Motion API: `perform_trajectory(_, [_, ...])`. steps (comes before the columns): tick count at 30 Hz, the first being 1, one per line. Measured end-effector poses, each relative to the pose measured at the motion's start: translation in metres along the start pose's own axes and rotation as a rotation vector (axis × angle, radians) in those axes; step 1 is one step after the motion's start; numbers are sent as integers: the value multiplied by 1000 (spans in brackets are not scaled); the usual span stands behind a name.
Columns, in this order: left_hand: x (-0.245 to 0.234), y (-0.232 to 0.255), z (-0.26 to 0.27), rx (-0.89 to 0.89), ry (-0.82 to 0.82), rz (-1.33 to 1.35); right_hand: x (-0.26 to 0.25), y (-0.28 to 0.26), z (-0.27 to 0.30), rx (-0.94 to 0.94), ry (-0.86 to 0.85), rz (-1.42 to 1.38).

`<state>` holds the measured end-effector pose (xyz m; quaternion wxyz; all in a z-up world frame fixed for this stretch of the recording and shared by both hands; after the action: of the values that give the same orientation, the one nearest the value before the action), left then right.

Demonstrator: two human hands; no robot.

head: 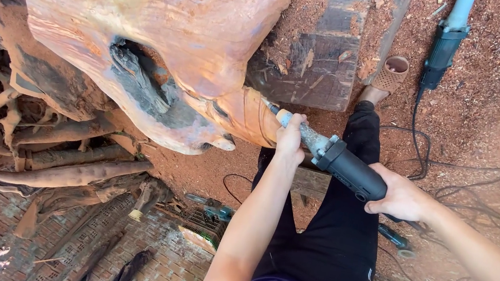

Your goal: Carving and shaping a large piece of wood using a power rotary tool

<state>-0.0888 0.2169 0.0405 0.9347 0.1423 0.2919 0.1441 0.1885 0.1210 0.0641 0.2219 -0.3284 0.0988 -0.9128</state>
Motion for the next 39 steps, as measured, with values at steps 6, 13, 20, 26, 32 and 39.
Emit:
perform_trajectory(6, [4, 10, 19, 19, 4, -1, 0, 2, 2, 6, 9, 37])
perform_trajectory(13, [4, 7, 25, 24, 20, -24, -1, 1, 7, 16, 18, 123])
perform_trajectory(20, [4, 8, 29, 34, 28, -24, 0, 1, 9, 31, 13, 103])
perform_trajectory(26, [6, 9, 31, 42, 42, -20, 1, 1, 7, 23, 11, 134])
perform_trajectory(32, [8, 13, 38, 43, 43, -8, -2, 5, 1, 6, 14, 173])
perform_trajectory(39, [8, 12, 43, 55, 50, 1, -8, 7, 5, 15, 4, 194])
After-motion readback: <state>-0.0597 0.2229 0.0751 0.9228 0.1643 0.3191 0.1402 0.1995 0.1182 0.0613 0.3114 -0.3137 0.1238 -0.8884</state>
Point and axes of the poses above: each hand's wrist, its own z-axis away from the middle knuckle, its own x-axis out of the palm, y = z × x, the point moved 10 cm from there along -z, towards the middle knuckle, and after that the axes turned 6 degrees about -y, right-handed, at the moved point
